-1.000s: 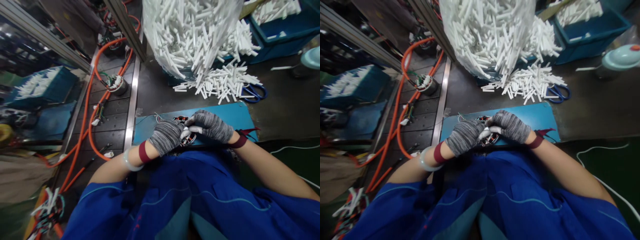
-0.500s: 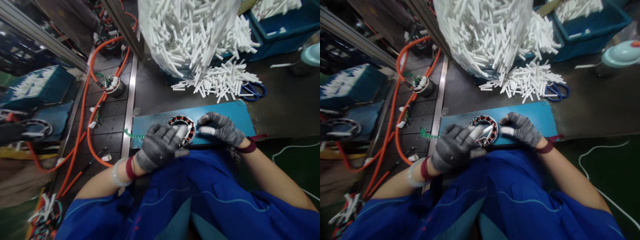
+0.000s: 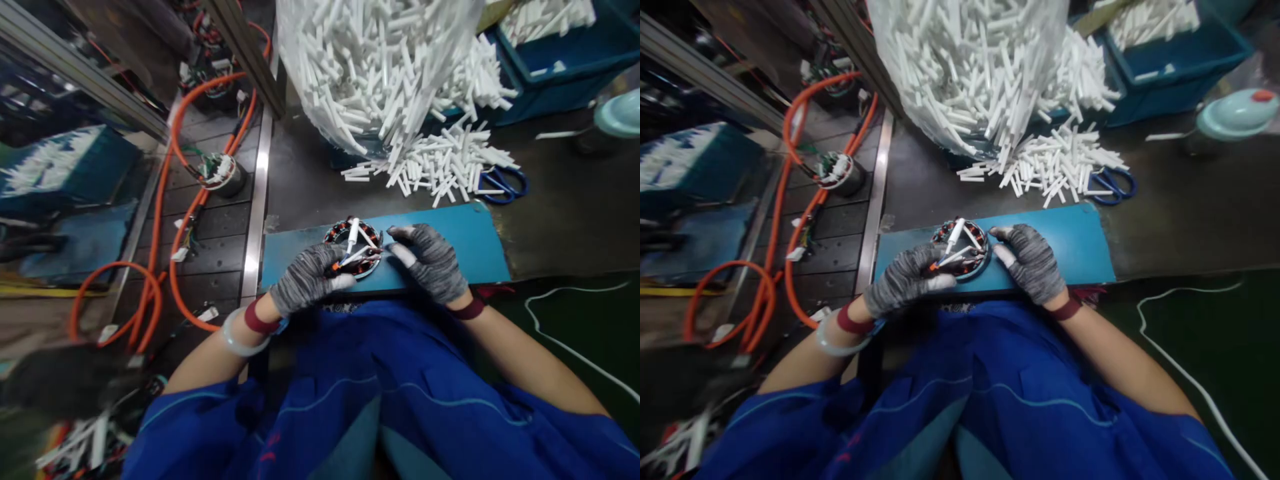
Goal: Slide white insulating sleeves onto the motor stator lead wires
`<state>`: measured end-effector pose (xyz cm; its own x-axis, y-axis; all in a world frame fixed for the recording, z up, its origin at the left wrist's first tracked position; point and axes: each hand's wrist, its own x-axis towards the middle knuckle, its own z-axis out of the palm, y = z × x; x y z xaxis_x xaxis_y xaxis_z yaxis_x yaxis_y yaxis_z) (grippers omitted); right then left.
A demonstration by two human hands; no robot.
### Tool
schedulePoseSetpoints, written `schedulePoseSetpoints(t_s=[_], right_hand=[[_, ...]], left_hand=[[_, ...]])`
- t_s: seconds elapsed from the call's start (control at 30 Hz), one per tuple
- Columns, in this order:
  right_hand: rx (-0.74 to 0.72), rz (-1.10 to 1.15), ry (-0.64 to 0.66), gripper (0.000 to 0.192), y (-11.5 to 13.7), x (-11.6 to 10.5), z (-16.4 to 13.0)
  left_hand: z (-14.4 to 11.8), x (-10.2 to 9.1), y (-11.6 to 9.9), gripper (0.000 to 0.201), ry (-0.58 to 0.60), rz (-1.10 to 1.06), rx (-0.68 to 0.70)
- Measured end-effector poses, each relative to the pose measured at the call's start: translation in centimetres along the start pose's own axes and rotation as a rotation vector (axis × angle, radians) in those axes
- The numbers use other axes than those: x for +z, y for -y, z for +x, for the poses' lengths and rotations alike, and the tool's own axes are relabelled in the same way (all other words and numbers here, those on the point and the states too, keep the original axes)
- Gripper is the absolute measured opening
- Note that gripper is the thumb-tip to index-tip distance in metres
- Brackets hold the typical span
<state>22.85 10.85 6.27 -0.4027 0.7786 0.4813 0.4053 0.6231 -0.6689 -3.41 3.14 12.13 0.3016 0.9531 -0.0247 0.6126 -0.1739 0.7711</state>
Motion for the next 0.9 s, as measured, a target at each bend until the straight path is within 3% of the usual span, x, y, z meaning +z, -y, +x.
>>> schedulePoseSetpoints(t_s=[0.1,0.23,0.33,0.47,0.53,0.63,0.73,0.83,0.9], right_hand=[[-0.101,-0.015,-0.069,0.015,2.2,0.0,-1.0],[-0.243,-0.180,-0.015,0.024,4.4,1.1,-1.3],[-0.219,-0.248,0.035,0.027,4.8,1.7,-0.6],[-0.132,-0.078,0.090,0.028,5.0,1.5,-0.6],[-0.052,0.056,0.135,0.028,5.3,1.5,-1.5],[-0.019,0.174,0.168,0.030,5.6,1.7,-2.9],[-0.169,0.033,0.122,0.026,5.2,1.4,-3.1],[-0.295,0.045,0.240,0.025,3.6,-0.6,-1.6],[-0.240,0.113,0.336,0.030,1.3,-2.7,0.2]], left_hand=[[0.0,-0.8,-1.0,0.047,0.135,-0.322,-0.020],[0.4,-1.1,-1.1,0.044,0.143,-0.275,0.046],[-0.4,-0.5,-1.3,0.041,0.032,0.042,0.116],[-3.0,0.6,-2.0,0.038,-0.345,0.717,0.199],[-3.8,0.9,-1.7,0.033,-0.388,0.875,0.309],[-3.7,0.9,-0.1,0.028,-0.269,0.741,0.389],[-2.8,1.0,1.8,0.027,-0.201,0.521,0.437],[-2.0,1.3,2.7,0.024,-0.214,0.394,0.466],[-1.7,1.5,2.8,0.023,-0.180,0.294,0.444]])
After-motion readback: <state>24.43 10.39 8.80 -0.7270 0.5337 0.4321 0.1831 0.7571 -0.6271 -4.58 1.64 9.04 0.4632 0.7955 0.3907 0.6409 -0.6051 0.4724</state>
